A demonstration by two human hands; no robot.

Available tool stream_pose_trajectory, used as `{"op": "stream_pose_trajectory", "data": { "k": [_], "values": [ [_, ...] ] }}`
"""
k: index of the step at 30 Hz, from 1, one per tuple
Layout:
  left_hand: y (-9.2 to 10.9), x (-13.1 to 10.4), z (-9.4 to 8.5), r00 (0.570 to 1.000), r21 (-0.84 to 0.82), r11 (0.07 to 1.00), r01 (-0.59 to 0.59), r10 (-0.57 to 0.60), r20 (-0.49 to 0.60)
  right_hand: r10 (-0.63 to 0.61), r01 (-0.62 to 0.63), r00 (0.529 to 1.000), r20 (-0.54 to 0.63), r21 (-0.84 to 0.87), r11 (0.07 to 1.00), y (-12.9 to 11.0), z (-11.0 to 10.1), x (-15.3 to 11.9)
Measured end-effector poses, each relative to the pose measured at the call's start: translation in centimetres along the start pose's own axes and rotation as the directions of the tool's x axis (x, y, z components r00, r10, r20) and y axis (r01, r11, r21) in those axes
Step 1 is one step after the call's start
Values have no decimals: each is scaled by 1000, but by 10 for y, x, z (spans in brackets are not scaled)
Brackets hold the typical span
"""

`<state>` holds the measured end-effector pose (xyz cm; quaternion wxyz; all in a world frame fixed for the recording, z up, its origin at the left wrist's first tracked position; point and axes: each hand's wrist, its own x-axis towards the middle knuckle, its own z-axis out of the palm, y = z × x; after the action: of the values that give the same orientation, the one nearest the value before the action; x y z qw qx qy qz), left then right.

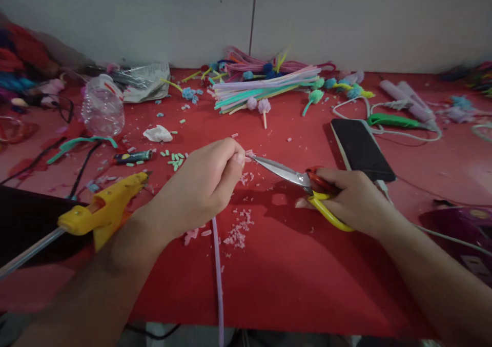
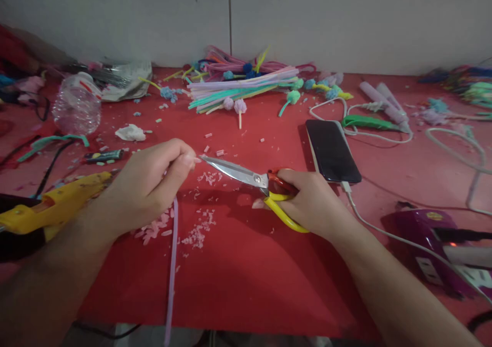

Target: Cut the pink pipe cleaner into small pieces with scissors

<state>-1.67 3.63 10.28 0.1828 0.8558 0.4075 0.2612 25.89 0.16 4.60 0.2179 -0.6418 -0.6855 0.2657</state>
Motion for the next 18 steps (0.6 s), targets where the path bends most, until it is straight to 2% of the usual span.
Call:
{"op": "stream_pose_trajectory", "data": {
  "k": [4,18],
  "values": [
    [0,0,1,1000,-2,1000,12,-12,-9,-23,23,1000,-9,42,999,5,1,-1],
    [2,0,3,999,-21,1000,13,-13,-33,-31,31,1000,4,13,999,3,1,-1]
  ]
}}
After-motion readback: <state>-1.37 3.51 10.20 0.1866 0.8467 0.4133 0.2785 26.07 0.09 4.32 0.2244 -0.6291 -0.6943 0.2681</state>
